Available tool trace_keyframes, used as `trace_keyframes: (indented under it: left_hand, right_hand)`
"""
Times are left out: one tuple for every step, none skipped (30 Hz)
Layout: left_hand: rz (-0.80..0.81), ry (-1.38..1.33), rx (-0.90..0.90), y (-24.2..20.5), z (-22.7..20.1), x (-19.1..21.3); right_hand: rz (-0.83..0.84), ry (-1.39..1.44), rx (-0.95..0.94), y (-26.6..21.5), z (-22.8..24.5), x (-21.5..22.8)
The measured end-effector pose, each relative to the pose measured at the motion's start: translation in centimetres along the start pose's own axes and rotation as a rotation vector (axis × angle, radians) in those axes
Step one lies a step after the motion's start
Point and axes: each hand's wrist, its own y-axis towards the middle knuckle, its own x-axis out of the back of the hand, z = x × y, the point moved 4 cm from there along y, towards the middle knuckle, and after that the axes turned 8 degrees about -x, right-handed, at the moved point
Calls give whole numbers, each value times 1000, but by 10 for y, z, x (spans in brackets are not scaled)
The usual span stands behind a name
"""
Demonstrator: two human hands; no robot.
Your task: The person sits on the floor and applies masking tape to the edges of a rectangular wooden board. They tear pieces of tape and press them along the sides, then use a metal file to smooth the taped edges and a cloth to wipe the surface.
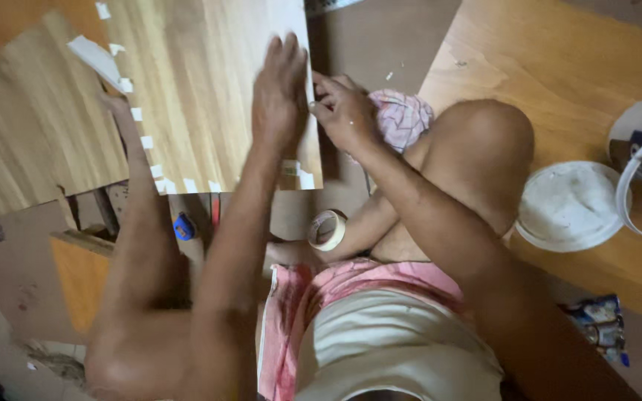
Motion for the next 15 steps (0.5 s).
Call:
trace_keyframes:
  left_hand:
    - [18, 21, 19, -14, -5, 2]
    - [41, 39, 52, -30, -10, 4]
    - [46, 14, 58, -45, -14, 6]
    - [53, -13, 67, -60, -18, 7]
    - [60, -41, 75, -73, -23, 8]
    - [49, -44, 76, -81, -28, 10]
    - [39, -47, 77, -88, -35, 12]
    - [27, -47, 78, -95, -43, 16]
    - [52, -26, 114, -99, -50, 20]
    - [66, -2, 150, -100, -58, 22]
    - [80, 21, 187, -99, -63, 25]
    - [93, 19, 188, -97, -66, 27]
    - [105, 17, 190, -95, -67, 29]
    - [128, 23, 234, -111, -76, 39]
    - [158, -5, 250, -128, -86, 46]
  right_hand:
    - [15, 7, -41, 7, -2, 1]
    - [42, 9, -94, 7, -9, 1]
    - [52, 38, -109, 7, -16, -2]
    - [62, 64, -130, 11, -24, -4]
    - [72, 91, -150, 13, -33, -8]
    - [73, 107, -139, 15, -41, -11]
    - [74, 124, -128, 17, -47, -13]
    - [78, 141, -114, 16, -51, -17]
    - [68, 151, -85, 15, -53, -15]
    - [61, 155, -46, 18, -51, -9]
    - [54, 159, -6, 23, -48, -3]
    - [89, 129, 25, 31, -44, 1]
    - [124, 100, 57, 37, -40, -1]
    - [173, 163, -76, 31, -44, -3]
    - [222, 214, -214, 24, -49, -13]
